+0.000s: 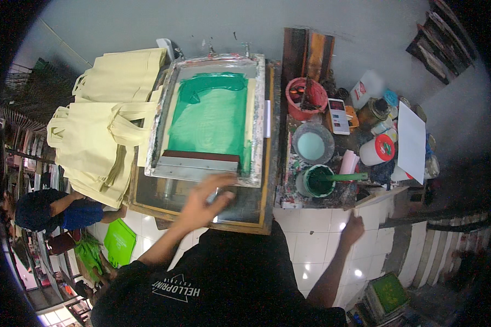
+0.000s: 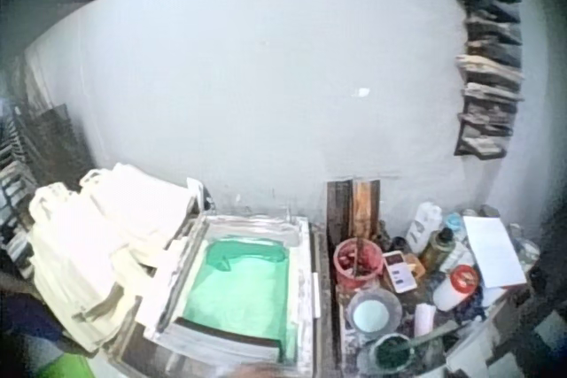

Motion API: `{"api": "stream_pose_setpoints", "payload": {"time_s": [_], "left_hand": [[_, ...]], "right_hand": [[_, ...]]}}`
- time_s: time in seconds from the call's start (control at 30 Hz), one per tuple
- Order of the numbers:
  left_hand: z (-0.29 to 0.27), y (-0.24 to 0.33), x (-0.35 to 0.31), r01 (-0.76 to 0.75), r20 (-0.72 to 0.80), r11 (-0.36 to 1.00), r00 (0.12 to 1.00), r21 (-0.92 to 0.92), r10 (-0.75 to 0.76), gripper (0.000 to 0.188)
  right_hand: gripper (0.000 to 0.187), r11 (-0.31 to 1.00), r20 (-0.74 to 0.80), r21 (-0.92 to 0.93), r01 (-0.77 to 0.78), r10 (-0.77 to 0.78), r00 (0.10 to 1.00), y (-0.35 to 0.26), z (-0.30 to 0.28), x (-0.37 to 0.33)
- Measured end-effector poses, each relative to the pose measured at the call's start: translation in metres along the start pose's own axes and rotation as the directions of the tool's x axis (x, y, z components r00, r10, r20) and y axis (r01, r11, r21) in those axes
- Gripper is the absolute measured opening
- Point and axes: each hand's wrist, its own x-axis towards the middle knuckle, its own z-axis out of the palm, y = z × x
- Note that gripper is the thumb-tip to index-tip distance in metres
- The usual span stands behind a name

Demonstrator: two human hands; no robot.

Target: The person performs screen printing on cloth bags by placing each bag on the printing frame, aligning it, applying green ink from a container using a squeegee, and then setting the printed bag aside on a stack.

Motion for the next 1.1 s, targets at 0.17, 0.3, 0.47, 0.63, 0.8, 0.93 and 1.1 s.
{"api": "stream_pose_setpoints", "payload": {"time_s": [0.17,0.3,0.47,0.63,0.8,0.93,1.1], "left_hand": [[-0.114,-0.042,-0.034,0.052,-0.139,0.806,0.99,0.589,0.038,0.044],[-0.149,-0.078,-0.033,-0.051,-0.019,0.816,0.997,0.575,0.075,0.052],[-0.174,-0.087,-0.016,-0.235,0.15,0.824,0.972,0.516,0.183,0.045],[-0.192,-0.108,-0.002,-0.392,0.27,0.79,0.917,0.472,0.294,0.03],[-0.199,-0.12,0.026,-0.271,0.158,0.855,0.962,0.443,0.223,0.021],[-0.226,-0.111,0.079,-0.277,0.132,0.832,0.961,0.48,0.243,0.021],[-0.243,-0.136,0.206,-0.152,0.04,0.88,0.988,0.451,0.15,0.031]], "right_hand": [[0.019,0.972,-0.154,-0.146,0.184,-0.206,0.966,-0.08,-0.064,-0.02],[0.04,0.761,0.117,0.54,0.361,-0.492,0.863,-0.253,-0.066,-0.06],[0.05,0.285,0.226,0.461,0.841,-0.954,0.199,-0.384,-0.024,-0.111],[0.038,0.243,0.432,0.378,0.893,-0.9,0.062,-0.421,-0.017,-0.108],[0.024,0.365,0.404,0.286,0.886,-0.884,0.234,-0.447,-0.005,-0.103],[0.021,0.461,0.411,0.215,0.861,-0.843,0.348,-0.488,-0.011,-0.06],[0.024,0.435,0.306,0.137,0.89,-0.873,0.38,-0.563,0.026,0.044]]}}
